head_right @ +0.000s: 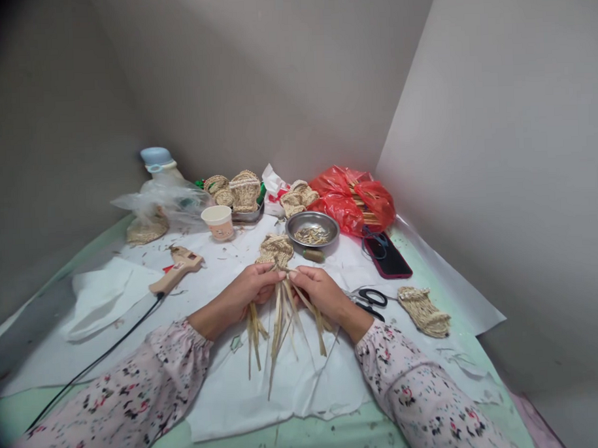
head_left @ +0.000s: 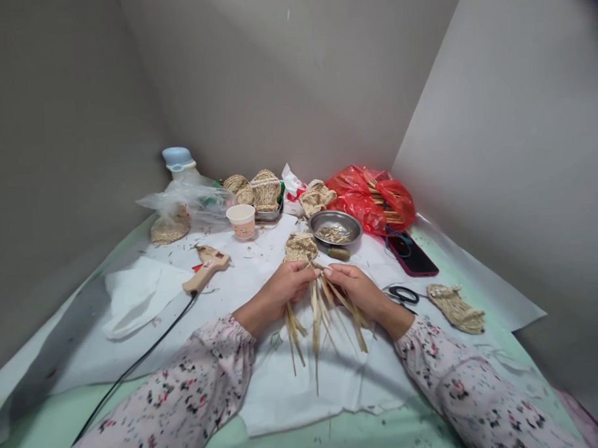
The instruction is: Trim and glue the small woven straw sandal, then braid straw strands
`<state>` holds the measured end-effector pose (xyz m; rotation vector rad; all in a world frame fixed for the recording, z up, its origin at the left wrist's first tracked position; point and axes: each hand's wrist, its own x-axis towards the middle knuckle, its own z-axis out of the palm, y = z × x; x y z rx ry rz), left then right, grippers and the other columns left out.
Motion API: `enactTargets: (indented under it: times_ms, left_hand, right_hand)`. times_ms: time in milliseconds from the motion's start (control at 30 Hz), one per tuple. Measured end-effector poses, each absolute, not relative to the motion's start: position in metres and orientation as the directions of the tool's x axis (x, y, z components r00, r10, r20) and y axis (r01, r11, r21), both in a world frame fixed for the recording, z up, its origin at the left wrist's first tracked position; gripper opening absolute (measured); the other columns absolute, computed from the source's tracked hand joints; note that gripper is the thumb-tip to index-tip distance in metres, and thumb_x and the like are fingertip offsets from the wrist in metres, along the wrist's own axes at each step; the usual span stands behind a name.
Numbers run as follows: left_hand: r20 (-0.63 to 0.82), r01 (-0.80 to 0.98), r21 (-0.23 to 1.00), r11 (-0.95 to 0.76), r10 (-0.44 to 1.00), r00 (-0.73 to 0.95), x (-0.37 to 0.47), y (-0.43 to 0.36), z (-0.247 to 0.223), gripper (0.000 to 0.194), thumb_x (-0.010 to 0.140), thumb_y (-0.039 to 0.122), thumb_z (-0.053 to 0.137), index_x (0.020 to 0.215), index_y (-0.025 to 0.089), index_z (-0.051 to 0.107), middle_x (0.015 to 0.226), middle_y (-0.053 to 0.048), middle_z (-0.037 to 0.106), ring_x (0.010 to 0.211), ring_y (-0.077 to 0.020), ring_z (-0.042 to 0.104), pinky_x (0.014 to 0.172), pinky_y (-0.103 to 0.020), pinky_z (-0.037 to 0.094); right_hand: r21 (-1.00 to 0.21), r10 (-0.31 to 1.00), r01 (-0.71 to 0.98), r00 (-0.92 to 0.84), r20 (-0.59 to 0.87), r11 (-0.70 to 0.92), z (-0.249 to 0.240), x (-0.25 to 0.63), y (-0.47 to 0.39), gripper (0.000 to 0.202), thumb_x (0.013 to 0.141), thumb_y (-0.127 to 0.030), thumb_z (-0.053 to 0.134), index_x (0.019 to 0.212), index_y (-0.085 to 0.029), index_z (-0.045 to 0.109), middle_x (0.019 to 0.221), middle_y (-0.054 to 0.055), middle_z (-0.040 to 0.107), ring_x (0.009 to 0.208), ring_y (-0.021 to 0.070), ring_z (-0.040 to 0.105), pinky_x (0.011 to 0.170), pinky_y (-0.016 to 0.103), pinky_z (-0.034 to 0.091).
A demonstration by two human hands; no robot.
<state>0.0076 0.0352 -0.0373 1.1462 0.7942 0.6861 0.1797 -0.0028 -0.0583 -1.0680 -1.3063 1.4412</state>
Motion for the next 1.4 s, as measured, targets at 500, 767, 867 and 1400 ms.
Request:
enactTargets:
  times_ms: [500, 767, 867, 1400]
  left_hand:
    - [-0.231, -0.068, 0.928, 0.367, 0.708, 0.667, 0.0018, 0.0417, -0.0406, 0.03, 0.073, 0.027, 0.069, 0.064, 0.019, 0.042, 0.049, 0.011, 0.027, 0.039, -0.0024, 0.018, 0.038, -0.017, 0.009]
    - [-0.234, -0.042, 0.941, 0.336, 0.736, 0.635, 0.0033, 0.0384, -0.0385, 0.02, 0.073, 0.024, 0.066, 0.068, 0.018, 0.048, 0.047, 0.012, 0.027, 0.038, -0.0025, 0.016, 0.037, -0.017, 0.01]
    - [-0.244, -0.068, 0.924, 0.376, 0.717, 0.653, 0.0022, 0.0399, -0.0391, 0.022, 0.072, 0.022, 0.067, 0.066, 0.017, 0.046, 0.047, 0.012, 0.025, 0.038, -0.0021, 0.014, 0.037, -0.017, 0.009]
    - [-0.195, -0.098, 0.942, 0.32, 0.762, 0.618, 0.0064, 0.0382, -0.0404, 0.027, 0.076, 0.035, 0.069, 0.066, 0.016, 0.052, 0.052, 0.004, 0.051, 0.04, -0.0066, 0.038, 0.04, -0.021, 0.021]
  right_hand:
    - [-0.974, 0.96, -0.149, -0.248, -0.13, -0.17, -0.0591, 0.1797, -0.0008, 0.034, 0.076, -0.048, 0.07, 0.07, -0.017, 0.059, 0.058, -0.001, 0.059, 0.048, 0.0088, 0.05, 0.047, 0.021, 0.037]
    - [-0.977, 0.946, -0.128, -0.298, -0.126, -0.171, -0.0551, 0.1812, -0.0016, 0.032, 0.078, -0.046, 0.064, 0.066, -0.016, 0.057, 0.055, -0.002, 0.057, 0.045, 0.009, 0.051, 0.047, 0.022, 0.036]
    - [-0.981, 0.943, -0.117, -0.314, -0.11, -0.153, -0.0552, 0.1808, -0.002, 0.033, 0.08, -0.046, 0.062, 0.067, -0.017, 0.056, 0.054, -0.002, 0.055, 0.045, 0.0091, 0.05, 0.045, 0.022, 0.033]
    - [-0.995, 0.921, -0.007, -0.379, -0.094, -0.104, -0.0517, 0.1842, -0.0026, 0.059, 0.091, -0.064, 0.037, 0.067, -0.016, 0.06, 0.056, 0.004, 0.062, 0.048, 0.0129, 0.054, 0.049, 0.025, 0.04]
